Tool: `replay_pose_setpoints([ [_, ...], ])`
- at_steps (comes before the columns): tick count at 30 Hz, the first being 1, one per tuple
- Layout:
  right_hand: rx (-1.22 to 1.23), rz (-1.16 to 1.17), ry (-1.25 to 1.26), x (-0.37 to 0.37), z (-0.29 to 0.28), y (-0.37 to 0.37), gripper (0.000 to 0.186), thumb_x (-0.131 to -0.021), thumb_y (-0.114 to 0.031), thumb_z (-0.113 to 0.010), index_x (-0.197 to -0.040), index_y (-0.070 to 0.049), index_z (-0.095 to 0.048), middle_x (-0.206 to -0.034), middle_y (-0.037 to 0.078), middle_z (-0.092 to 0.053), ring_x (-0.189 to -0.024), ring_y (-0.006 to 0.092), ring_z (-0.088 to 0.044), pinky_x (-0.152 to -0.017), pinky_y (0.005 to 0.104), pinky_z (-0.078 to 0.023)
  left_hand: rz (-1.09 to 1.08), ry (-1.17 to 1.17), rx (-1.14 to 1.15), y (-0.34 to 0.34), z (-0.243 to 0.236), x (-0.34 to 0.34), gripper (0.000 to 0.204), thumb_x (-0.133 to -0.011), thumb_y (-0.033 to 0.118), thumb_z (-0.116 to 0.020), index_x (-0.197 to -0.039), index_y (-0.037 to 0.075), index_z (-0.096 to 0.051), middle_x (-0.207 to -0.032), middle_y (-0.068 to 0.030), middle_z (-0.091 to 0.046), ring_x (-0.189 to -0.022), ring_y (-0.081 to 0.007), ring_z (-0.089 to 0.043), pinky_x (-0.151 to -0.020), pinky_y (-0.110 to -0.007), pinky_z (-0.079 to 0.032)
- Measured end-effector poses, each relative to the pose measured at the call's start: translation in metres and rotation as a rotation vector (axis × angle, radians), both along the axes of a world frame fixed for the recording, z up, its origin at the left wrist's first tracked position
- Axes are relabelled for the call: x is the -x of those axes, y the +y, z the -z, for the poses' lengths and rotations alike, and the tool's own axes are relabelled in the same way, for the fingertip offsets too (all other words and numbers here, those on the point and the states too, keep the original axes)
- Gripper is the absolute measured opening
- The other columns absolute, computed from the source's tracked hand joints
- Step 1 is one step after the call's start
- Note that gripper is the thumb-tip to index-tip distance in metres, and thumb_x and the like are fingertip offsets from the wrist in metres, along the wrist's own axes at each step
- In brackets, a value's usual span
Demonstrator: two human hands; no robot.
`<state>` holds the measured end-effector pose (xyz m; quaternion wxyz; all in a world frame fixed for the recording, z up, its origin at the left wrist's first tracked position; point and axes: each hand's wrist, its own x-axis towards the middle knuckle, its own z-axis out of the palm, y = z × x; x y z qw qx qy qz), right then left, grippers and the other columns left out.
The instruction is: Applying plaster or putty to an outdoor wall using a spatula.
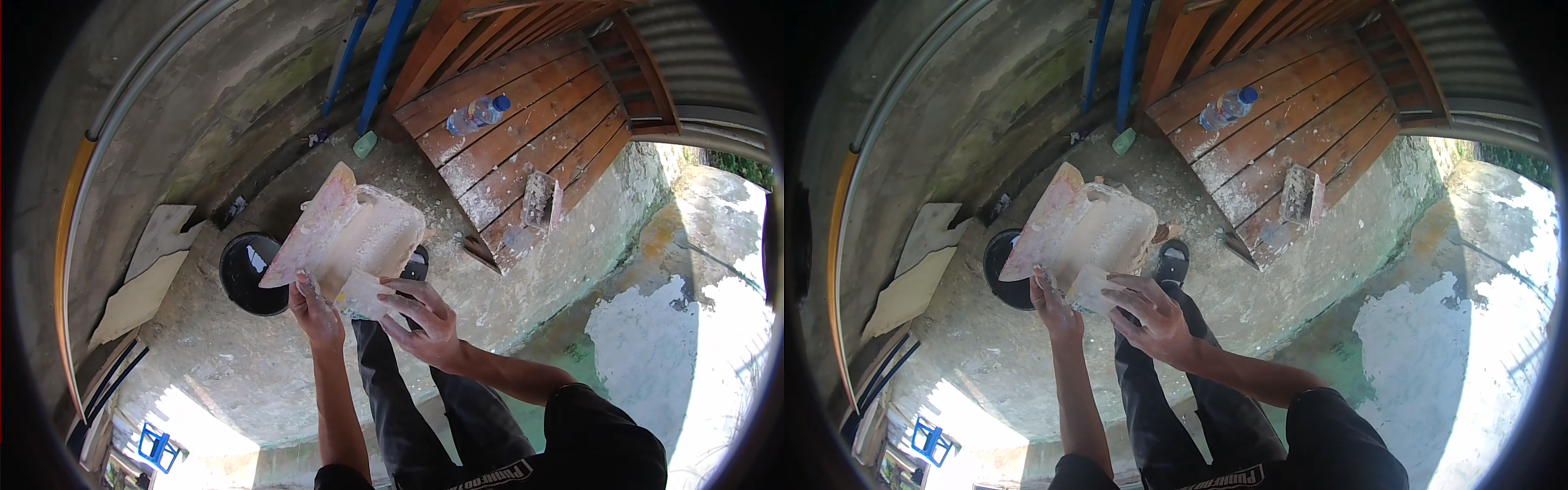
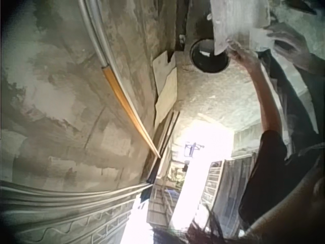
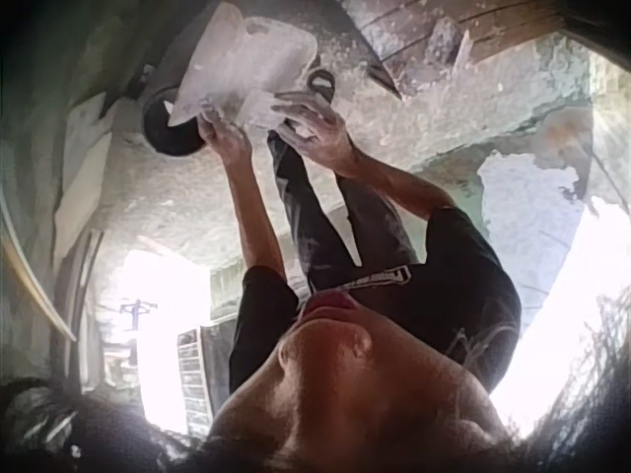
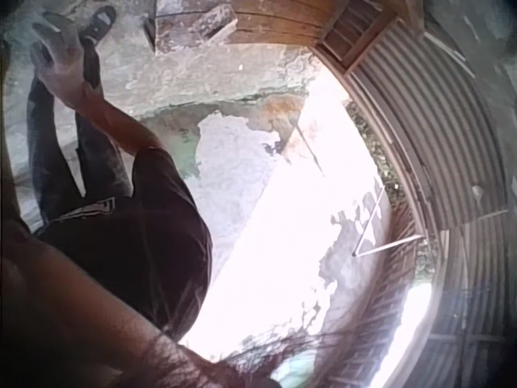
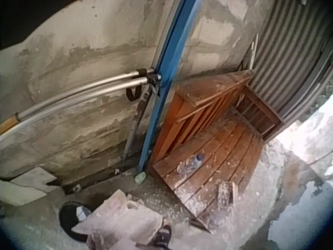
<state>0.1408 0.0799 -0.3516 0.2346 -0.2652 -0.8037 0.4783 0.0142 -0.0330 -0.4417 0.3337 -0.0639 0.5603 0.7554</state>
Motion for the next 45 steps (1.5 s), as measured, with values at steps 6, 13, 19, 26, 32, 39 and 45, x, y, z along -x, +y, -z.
replay_pose_setpoints([
  [6, 0.501, 0.462, 0.230, -0.025, 0.015, 0.038, 0.043, -0.080, 0.001, -0.071, -0.119, 0.001, -0.053, -0.117, 0.015, -0.058, -0.105, 0.0210, -0.061, -0.082, 0.0339, -0.058, 0.043, -0.041, -0.034, 0.009, 0.000, -0.016, 0.030, -0.100, 0.030, -0.049, -0.116, 0.006, -0.054, -0.118, -0.0059, -0.059, -0.105, -0.0158, -0.058, -0.094, -0.033, -0.046],
  [13, 0.973, 0.691, 0.375, -0.075, 0.032, 0.094, 0.035, -0.089, -0.010, -0.061, -0.122, -0.001, -0.051, -0.117, 0.011, -0.060, -0.101, 0.0222, -0.063, -0.085, 0.0372, -0.055, 0.024, -0.065, 0.073, 0.031, 0.002, -0.036, 0.025, -0.098, 0.032, -0.051, -0.109, 0.009, -0.055, -0.107, -0.0037, -0.061, -0.098, -0.0146, -0.059, -0.090, -0.033, -0.048],
  [19, 0.976, 0.786, 0.357, -0.124, 0.123, 0.134, 0.035, -0.088, -0.013, -0.062, -0.121, -0.002, -0.054, -0.116, 0.010, -0.060, -0.099, 0.0232, -0.064, -0.081, 0.0380, -0.056, 0.158, -0.029, 0.111, 0.035, 0.015, -0.044, 0.034, -0.099, 0.029, -0.050, -0.119, 0.002, -0.051, -0.119, -0.0099, -0.059, -0.108, -0.0176, -0.057, -0.096, -0.035, -0.044],
  [26, 0.753, 1.002, 0.032, -0.185, 0.300, 0.156, 0.034, -0.088, -0.017, -0.065, -0.116, 0.001, -0.058, -0.104, 0.012, -0.066, -0.085, 0.0205, -0.065, -0.074, 0.0345, -0.055, 0.209, -0.016, 0.117, 0.055, 0.017, -0.060, 0.039, -0.097, 0.035, -0.052, -0.122, 0.005, -0.050, -0.120, -0.0084, -0.058, -0.109, -0.0201, -0.057, -0.095, -0.036, -0.046],
  [32, 0.490, 1.075, -0.299, -0.251, 0.337, 0.178, 0.043, -0.085, -0.014, -0.069, -0.124, 0.000, -0.056, -0.102, 0.011, -0.067, -0.080, 0.0153, -0.063, -0.072, 0.0297, -0.051, 0.315, -0.015, 0.090, 0.091, 0.020, -0.098, 0.040, -0.097, 0.035, -0.053, -0.123, 0.005, -0.050, -0.121, -0.0080, -0.058, -0.111, -0.0198, -0.056, -0.096, -0.036, -0.045],
  [39, 0.803, 0.917, 0.310, -0.238, 0.239, 0.148, 0.051, -0.084, -0.020, -0.068, -0.129, -0.002, -0.052, -0.115, 0.016, -0.063, -0.097, 0.0230, -0.063, -0.081, 0.0354, -0.052, 0.475, 0.085, 0.101, 0.099, -0.053, -0.086, 0.038, -0.098, 0.032, -0.051, -0.124, 0.003, -0.050, -0.121, -0.0093, -0.058, -0.110, -0.0203, -0.057, -0.096, -0.035, -0.045],
  [45, 0.616, 0.449, 0.268, -0.197, -0.081, 0.152, 0.057, -0.084, -0.015, -0.070, -0.135, -0.007, -0.045, -0.122, 0.012, -0.059, -0.111, 0.0222, -0.057, -0.093, 0.0359, -0.049, 0.646, 0.094, 0.124, 0.100, -0.145, -0.092, 0.033, -0.100, 0.024, -0.050, -0.120, -0.001, -0.055, -0.118, -0.0090, -0.059, -0.107, -0.0139, -0.054, -0.096, -0.030, -0.040],
])
